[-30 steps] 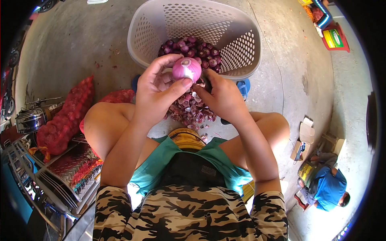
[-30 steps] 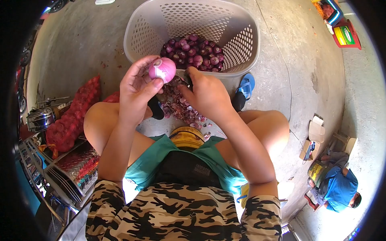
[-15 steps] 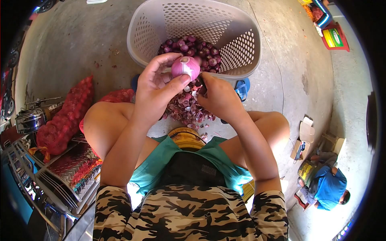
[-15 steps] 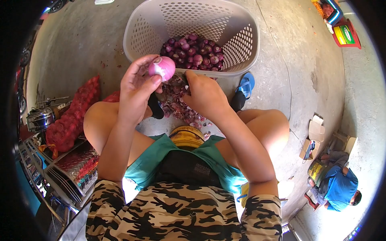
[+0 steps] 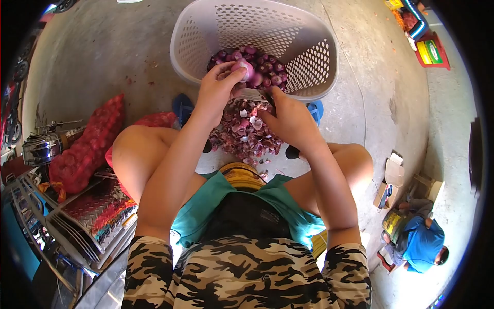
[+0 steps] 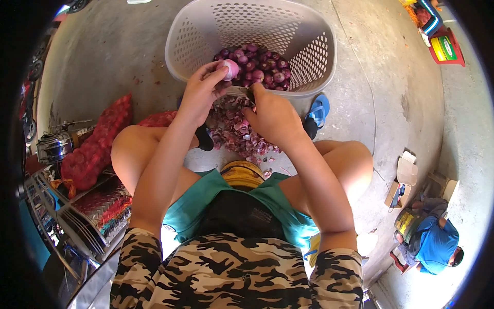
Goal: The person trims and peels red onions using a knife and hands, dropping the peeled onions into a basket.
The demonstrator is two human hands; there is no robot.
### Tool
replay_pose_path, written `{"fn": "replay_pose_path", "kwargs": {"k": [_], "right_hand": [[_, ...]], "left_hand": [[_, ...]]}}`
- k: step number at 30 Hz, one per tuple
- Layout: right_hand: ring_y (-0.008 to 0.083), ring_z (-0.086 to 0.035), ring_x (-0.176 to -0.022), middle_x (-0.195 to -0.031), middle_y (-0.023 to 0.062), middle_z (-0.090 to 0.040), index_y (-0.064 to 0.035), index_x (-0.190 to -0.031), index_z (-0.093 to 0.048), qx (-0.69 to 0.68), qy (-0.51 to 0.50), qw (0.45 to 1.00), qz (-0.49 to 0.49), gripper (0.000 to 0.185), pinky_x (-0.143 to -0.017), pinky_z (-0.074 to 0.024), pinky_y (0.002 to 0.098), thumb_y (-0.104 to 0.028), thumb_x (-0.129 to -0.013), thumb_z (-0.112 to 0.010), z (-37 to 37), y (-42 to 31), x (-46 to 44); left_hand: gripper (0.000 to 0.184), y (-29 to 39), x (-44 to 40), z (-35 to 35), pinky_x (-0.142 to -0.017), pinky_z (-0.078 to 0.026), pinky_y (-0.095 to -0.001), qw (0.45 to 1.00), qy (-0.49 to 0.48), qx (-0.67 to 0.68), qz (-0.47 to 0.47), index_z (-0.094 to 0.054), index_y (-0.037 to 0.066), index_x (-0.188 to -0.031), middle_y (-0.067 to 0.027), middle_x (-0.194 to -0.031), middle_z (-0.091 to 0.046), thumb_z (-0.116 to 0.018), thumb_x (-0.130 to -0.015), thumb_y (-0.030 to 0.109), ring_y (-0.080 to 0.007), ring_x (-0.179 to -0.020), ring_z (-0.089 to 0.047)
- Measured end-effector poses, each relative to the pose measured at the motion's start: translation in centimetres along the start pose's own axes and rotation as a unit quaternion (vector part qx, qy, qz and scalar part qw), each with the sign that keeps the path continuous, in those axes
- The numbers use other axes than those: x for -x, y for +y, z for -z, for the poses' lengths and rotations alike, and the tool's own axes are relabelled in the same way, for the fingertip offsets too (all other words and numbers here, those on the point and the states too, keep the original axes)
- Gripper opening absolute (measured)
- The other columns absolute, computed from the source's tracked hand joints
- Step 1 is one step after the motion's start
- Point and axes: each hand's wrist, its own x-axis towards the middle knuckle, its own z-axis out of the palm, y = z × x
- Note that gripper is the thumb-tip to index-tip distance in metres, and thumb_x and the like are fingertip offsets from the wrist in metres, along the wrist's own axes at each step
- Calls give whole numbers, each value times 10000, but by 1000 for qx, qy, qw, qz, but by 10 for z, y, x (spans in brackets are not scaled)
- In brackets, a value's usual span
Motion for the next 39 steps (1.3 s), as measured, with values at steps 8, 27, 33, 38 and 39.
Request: {"fn": "replay_pose_path", "kwargs": {"k": [8,27,33,38,39], "right_hand": [[427,-599,-796,-821,280,-592,83,-1035,-432,-1,-30,1000,5,370,-715,-472,491,-126,-762,-568,-6,5,-1],[402,-605,-787,-794,239,-621,-3,-1124,-455,67,-97,992,43,313,-686,-463,500,-51,-815,-477,3,26,7],[431,-598,-775,-785,256,-611,28,-1062,-426,43,-83,996,-10,271,-670,-454,522,-99,-830,-488,17,5,8],[440,-591,-769,-775,261,-604,40,-1025,-406,18,-33,999,24,264,-678,-445,517,-110,-827,-496,15,8,5],[436,-592,-767,-776,258,-605,40,-1041,-415,18,-21,999,39,274,-677,-444,516,-107,-825,-496,13,12,5]], "left_hand": [[262,-12,-21,3,-768,-497,-313,984,0,173,33,-504,53,-1107,-93,-1079,-571,-562,-901,205,-197,-930,-611],[261,89,162,140,-652,-429,-245,939,100,-281,-170,-534,29,-1118,-66,-976,-599,-516,-925,204,-140,-786,-582],[290,15,237,212,-486,-384,-187,955,192,-205,92,-556,74,-949,-2,-713,-555,-506,-916,358,-74,-573,-519],[452,-51,268,257,-699,-484,-339,826,180,-466,263,-527,18,-1145,-160,-945,-648,-458,-896,389,-256,-860,-629],[473,-72,269,277,-758,-490,-374,767,179,-570,235,-511,6,-1181,-191,-997,-651,-456,-893,377,-296,-938,-632]]}}
